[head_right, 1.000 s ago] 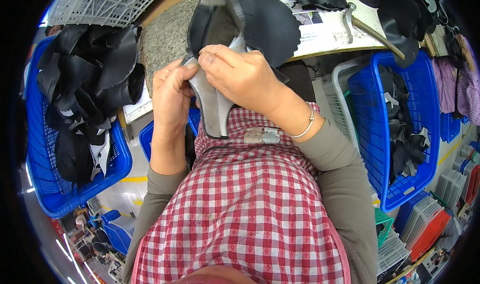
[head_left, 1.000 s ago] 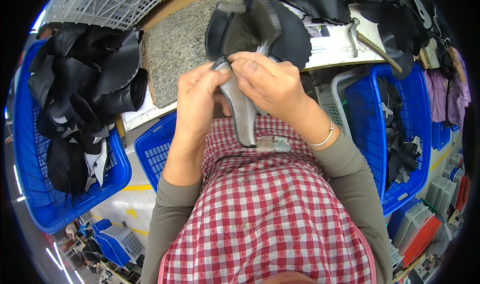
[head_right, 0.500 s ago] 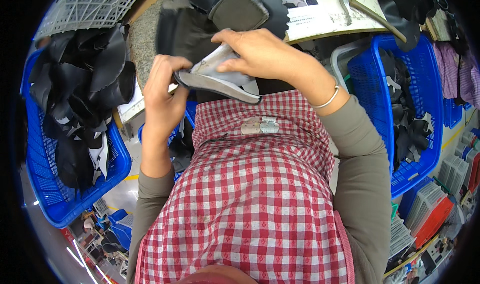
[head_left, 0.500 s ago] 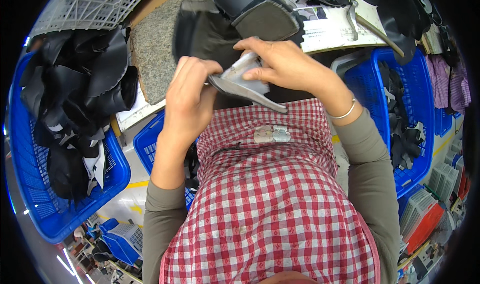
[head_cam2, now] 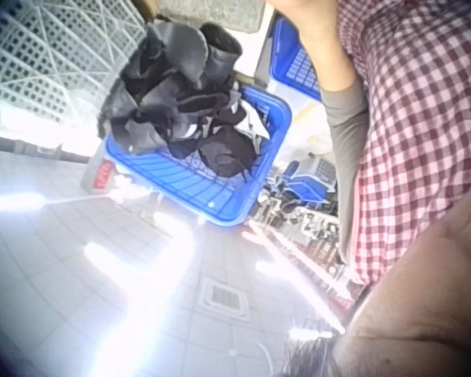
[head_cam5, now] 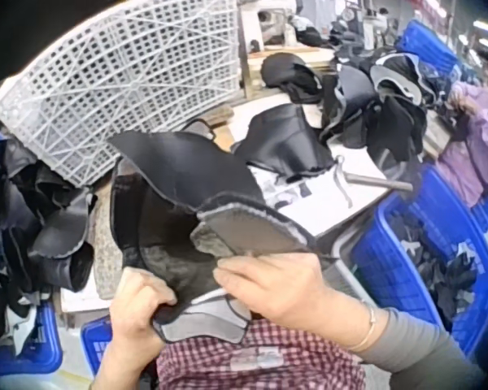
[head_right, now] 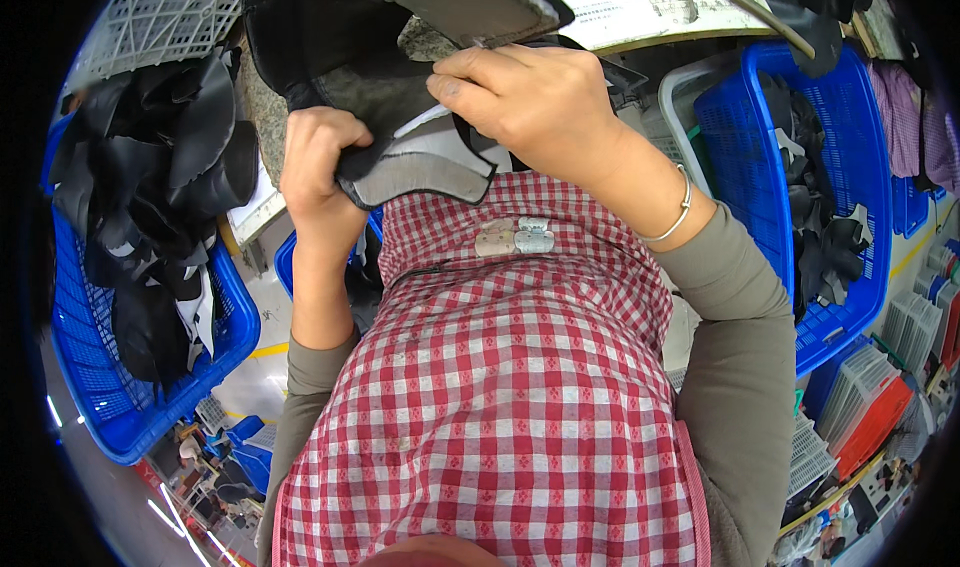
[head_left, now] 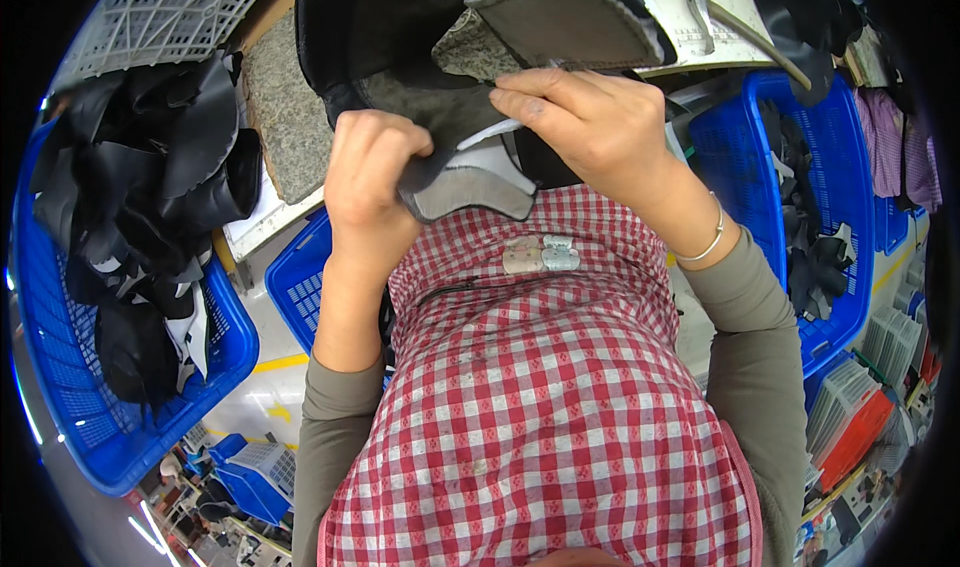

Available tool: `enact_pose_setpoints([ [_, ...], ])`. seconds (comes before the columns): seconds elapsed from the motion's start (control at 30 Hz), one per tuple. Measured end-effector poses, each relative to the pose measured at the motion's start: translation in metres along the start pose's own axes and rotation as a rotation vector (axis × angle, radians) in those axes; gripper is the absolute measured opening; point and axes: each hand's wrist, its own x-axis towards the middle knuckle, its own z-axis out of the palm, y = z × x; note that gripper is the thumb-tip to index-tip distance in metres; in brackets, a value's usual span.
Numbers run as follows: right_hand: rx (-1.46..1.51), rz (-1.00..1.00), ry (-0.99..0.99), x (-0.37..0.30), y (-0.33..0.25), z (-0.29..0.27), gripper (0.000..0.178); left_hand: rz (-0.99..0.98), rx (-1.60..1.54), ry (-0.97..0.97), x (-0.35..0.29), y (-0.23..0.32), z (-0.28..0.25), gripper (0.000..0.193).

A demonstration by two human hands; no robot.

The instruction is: The person repeatedly picks black shoe uppers from a blue bin, aligns and folds the edges by hand, and places them back on the table or into the bin. The hands manipulate the flexible material to shape the uppers without using tools.

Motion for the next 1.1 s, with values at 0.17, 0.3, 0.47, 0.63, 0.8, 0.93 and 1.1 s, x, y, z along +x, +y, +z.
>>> enact_pose_setpoints([
  [0.17,-0.042,-0.045,-0.017,-0.002,-0.003,-0.006,0.014,0.052,0.174,-0.078,-0.002,0.007,-0.001,0.040],
  [0.3,0.003,-0.050,-0.039,-0.002,-0.006,-0.016,0.013,0.205,0.097,0.080,-0.001,0.002,0.002,0.037],
  [0.47,0.067,-0.048,-0.070,-0.002,-0.001,-0.024,0.011,0.233,0.099,0.085,-0.005,0.000,0.005,0.036],
  [0.63,0.130,-0.071,-0.175,-0.002,0.002,-0.028,0.012,0.205,0.072,0.110,-0.006,-0.001,0.003,0.035],
  [0.8,0.176,0.030,-0.324,0.006,-0.015,-0.035,0.022,0.151,0.099,0.143,0.009,0.002,-0.005,0.031],
  [0.93,0.047,0.041,-0.280,0.007,-0.012,-0.023,0.022,0.051,0.134,-0.041,0.014,0.004,-0.011,0.034],
  [1.1,-0.062,0.025,-0.174,0.002,-0.003,-0.010,0.011,-0.037,0.011,-0.180,0.022,-0.002,-0.025,0.037],
])
